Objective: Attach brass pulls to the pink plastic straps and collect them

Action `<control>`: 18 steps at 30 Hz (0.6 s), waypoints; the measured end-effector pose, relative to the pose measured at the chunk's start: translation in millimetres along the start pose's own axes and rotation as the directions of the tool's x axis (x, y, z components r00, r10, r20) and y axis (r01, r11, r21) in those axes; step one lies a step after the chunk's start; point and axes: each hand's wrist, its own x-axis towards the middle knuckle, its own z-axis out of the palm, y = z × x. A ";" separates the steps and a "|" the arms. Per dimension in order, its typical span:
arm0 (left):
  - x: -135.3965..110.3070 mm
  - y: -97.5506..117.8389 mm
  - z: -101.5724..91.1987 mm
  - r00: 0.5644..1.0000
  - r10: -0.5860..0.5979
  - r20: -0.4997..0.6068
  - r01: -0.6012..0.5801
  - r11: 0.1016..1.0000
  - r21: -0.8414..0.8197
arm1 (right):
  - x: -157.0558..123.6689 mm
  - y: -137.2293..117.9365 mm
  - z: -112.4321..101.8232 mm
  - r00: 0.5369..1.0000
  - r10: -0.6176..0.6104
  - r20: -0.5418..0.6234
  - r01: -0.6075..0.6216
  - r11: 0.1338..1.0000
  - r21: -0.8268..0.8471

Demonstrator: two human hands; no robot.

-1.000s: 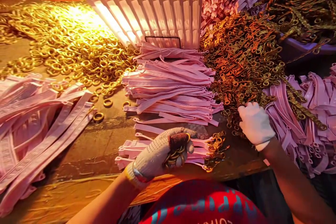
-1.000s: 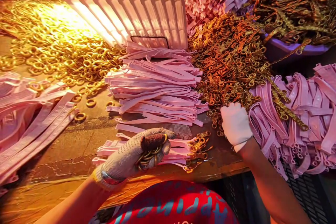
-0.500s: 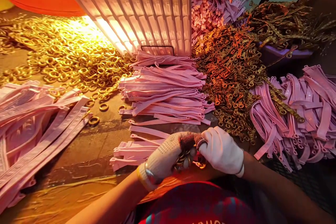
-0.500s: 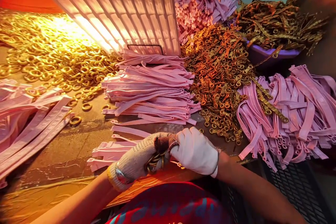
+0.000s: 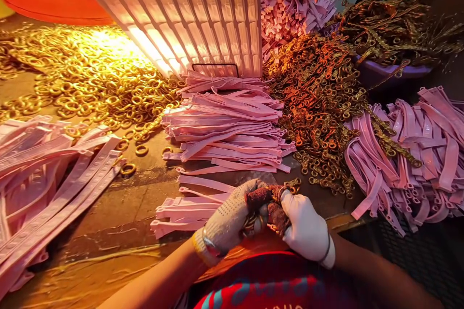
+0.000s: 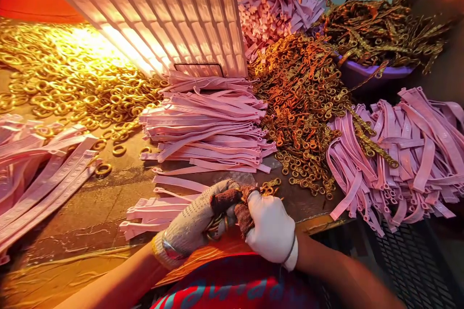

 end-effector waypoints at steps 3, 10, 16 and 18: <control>7.9 14.3 -1.6 0.997 0.075 -0.002 -0.071 0.958 0.277 | 0.2 10.2 0.4 0.992 0.125 0.002 -0.123 0.968 0.218; 59.4 60.3 -39.2 0.729 0.674 0.122 -0.296 0.149 0.944 | 4.2 40.8 5.5 0.963 0.217 -0.157 -0.173 0.951 0.256; 105.0 69.2 -28.9 0.869 0.468 0.162 -0.102 -0.150 0.983 | 1.9 31.3 14.8 0.966 0.245 -0.087 -0.239 0.968 0.075; 105.6 69.6 -26.7 0.874 0.458 0.161 -0.095 -0.163 0.982 | 2.8 30.3 13.8 0.971 0.217 -0.097 -0.211 0.975 0.069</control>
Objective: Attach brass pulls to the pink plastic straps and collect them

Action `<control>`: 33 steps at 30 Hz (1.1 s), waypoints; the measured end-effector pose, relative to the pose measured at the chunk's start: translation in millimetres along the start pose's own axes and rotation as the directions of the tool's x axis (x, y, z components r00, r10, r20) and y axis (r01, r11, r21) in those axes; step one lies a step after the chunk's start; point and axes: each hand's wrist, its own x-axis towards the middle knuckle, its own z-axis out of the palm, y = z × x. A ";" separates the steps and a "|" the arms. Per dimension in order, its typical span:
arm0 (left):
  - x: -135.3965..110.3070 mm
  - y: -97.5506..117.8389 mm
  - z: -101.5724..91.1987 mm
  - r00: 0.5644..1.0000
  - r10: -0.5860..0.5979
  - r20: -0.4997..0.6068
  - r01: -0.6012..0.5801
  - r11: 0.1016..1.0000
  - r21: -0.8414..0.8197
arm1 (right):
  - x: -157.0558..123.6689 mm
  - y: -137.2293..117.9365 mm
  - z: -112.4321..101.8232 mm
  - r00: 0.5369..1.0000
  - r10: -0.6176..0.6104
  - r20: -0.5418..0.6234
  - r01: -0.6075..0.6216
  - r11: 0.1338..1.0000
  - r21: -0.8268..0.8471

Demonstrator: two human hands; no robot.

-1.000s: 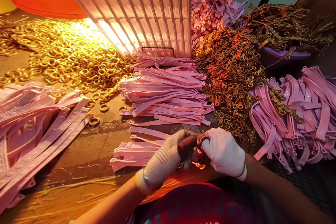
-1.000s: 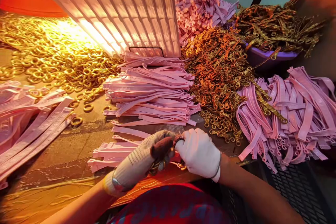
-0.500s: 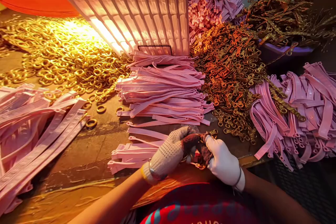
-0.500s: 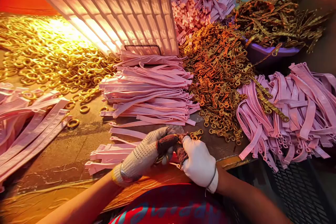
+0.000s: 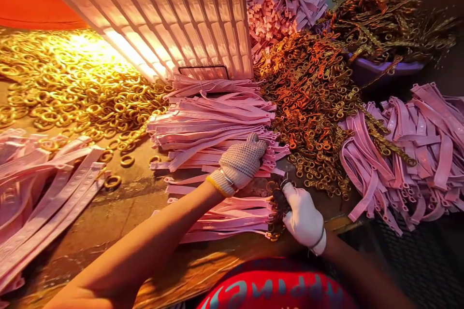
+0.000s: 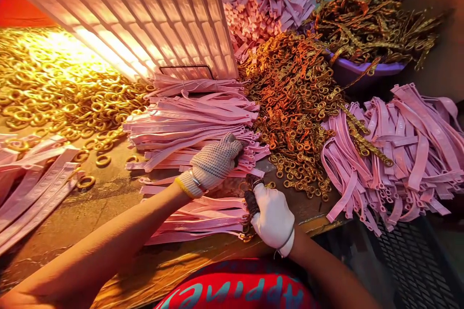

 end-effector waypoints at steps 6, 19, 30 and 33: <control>-41.5 -1.2 -33.0 0.980 -0.149 -0.131 0.041 0.798 -0.602 | 14.5 -1.5 -16.3 0.974 -0.173 -0.148 0.187 0.979 0.086; -120.3 33.3 -33.3 0.968 -0.141 0.207 0.249 0.613 -0.750 | 13.1 -49.9 -28.7 0.908 -0.404 -0.108 0.299 0.808 -0.509; -134.0 21.3 6.4 0.954 -0.116 0.275 0.280 0.667 -0.690 | 2.4 -47.3 -22.5 0.946 -0.227 0.231 0.302 0.874 -0.380; -135.2 24.7 4.3 0.957 -0.121 0.264 0.274 0.682 -0.679 | 5.1 -44.1 -27.2 0.920 -0.168 0.355 0.290 0.900 -0.325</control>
